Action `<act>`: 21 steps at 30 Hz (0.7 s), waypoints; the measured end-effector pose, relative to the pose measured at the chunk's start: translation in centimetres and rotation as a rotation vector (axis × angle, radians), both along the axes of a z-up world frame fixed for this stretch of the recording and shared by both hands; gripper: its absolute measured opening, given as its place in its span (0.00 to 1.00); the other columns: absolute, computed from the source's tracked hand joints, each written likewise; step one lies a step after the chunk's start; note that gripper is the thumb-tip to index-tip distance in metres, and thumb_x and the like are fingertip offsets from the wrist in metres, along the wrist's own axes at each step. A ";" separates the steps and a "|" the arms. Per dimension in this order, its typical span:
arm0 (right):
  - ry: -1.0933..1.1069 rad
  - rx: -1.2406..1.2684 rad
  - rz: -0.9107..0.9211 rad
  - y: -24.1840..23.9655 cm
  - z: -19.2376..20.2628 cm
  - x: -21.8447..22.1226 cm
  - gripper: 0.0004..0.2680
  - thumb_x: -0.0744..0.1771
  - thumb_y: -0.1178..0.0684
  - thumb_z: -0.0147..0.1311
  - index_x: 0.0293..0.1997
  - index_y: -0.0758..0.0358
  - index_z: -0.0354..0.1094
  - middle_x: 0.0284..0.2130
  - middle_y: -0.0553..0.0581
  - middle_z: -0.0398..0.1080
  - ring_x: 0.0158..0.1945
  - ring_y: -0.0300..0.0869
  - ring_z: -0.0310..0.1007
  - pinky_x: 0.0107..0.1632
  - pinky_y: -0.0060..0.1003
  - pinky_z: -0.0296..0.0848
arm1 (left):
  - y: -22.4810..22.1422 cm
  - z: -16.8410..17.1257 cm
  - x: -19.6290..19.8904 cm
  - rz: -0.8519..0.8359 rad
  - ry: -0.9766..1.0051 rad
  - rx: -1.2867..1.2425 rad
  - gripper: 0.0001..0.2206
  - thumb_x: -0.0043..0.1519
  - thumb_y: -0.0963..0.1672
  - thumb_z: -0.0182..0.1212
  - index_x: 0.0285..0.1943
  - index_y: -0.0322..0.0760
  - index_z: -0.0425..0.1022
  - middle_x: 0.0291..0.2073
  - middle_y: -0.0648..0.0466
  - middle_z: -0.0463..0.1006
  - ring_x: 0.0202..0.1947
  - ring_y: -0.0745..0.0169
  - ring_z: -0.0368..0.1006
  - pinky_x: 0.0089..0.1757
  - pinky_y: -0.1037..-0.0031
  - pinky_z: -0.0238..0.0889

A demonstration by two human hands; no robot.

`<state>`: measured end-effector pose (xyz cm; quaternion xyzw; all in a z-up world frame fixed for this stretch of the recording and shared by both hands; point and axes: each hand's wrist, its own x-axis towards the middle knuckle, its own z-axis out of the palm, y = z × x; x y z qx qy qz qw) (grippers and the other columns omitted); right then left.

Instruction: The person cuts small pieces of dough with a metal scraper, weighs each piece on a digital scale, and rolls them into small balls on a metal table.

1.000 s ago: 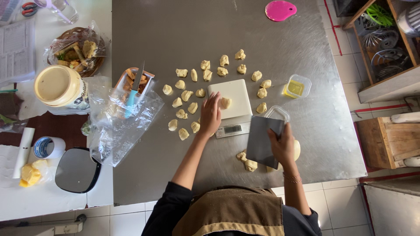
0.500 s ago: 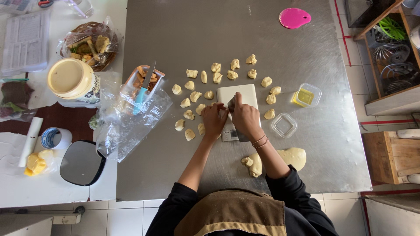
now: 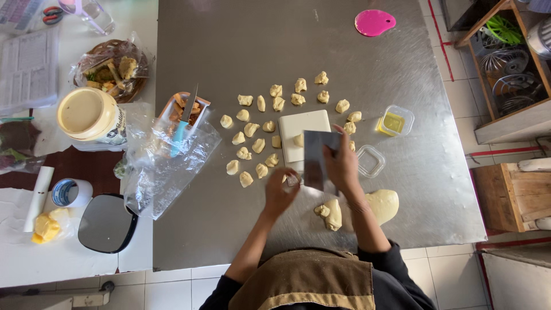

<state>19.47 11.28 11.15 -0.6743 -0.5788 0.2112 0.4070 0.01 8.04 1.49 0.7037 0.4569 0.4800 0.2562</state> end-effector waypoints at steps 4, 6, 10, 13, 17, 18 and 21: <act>0.090 -0.088 -0.148 -4.8 -0.6 5.1 0.21 0.67 0.61 0.57 0.68 0.59 0.57 0.32 0.59 0.75 0.29 0.40 0.74 0.34 0.36 0.72 | -5.4 -2.0 1.5 -0.281 0.138 -0.048 0.10 0.58 0.42 0.69 0.47 0.40 0.76 0.40 0.54 0.81 0.41 0.61 0.78 0.43 0.70 0.71; 0.089 -0.084 -0.188 -6.9 -1.3 7.1 0.20 0.67 0.61 0.57 0.68 0.59 0.57 0.33 0.58 0.75 0.30 0.39 0.74 0.34 0.36 0.72 | -6.0 -2.8 2.6 -0.401 0.217 -0.038 0.08 0.62 0.42 0.68 0.48 0.41 0.77 0.42 0.55 0.84 0.41 0.62 0.79 0.43 0.70 0.71; 0.120 -0.072 -0.256 -10.0 -2.6 9.5 0.20 0.67 0.61 0.57 0.68 0.60 0.57 0.34 0.55 0.75 0.30 0.36 0.71 0.33 0.34 0.70 | -6.1 -2.7 3.5 -0.497 0.182 0.015 0.09 0.62 0.45 0.63 0.48 0.37 0.78 0.43 0.50 0.83 0.43 0.59 0.79 0.47 0.68 0.72; 0.121 -0.121 -0.326 -11.2 -3.3 10.2 0.20 0.68 0.60 0.58 0.69 0.61 0.58 0.30 0.57 0.70 0.27 0.36 0.64 0.32 0.35 0.65 | -5.8 -2.5 4.2 -0.541 0.154 -0.194 0.11 0.64 0.48 0.62 0.43 0.34 0.79 0.39 0.48 0.82 0.38 0.59 0.79 0.44 0.68 0.74; 0.122 -0.119 -0.346 -11.6 -3.0 10.2 0.20 0.68 0.61 0.58 0.69 0.62 0.58 0.27 0.55 0.70 0.28 0.34 0.66 0.33 0.32 0.66 | -6.7 -2.0 4.9 -0.386 0.220 -0.125 0.13 0.67 0.49 0.60 0.39 0.34 0.80 0.37 0.50 0.82 0.39 0.56 0.79 0.47 0.63 0.72; 0.106 -0.100 -0.334 -11.6 -2.8 10.1 0.20 0.68 0.61 0.58 0.68 0.62 0.59 0.29 0.55 0.71 0.28 0.34 0.67 0.33 0.32 0.66 | -7.0 -1.7 4.8 -0.385 0.220 -0.125 0.13 0.67 0.49 0.60 0.39 0.34 0.80 0.37 0.50 0.82 0.39 0.56 0.79 0.47 0.63 0.72; 0.084 -0.072 -0.314 -11.3 -2.3 9.8 0.20 0.68 0.61 0.58 0.67 0.63 0.59 0.31 0.54 0.73 0.29 0.35 0.68 0.33 0.32 0.66 | -7.6 -1.5 4.7 -0.155 0.350 0.158 0.11 0.62 0.48 0.62 0.35 0.36 0.80 0.42 0.40 0.78 0.43 0.45 0.77 0.45 0.64 0.71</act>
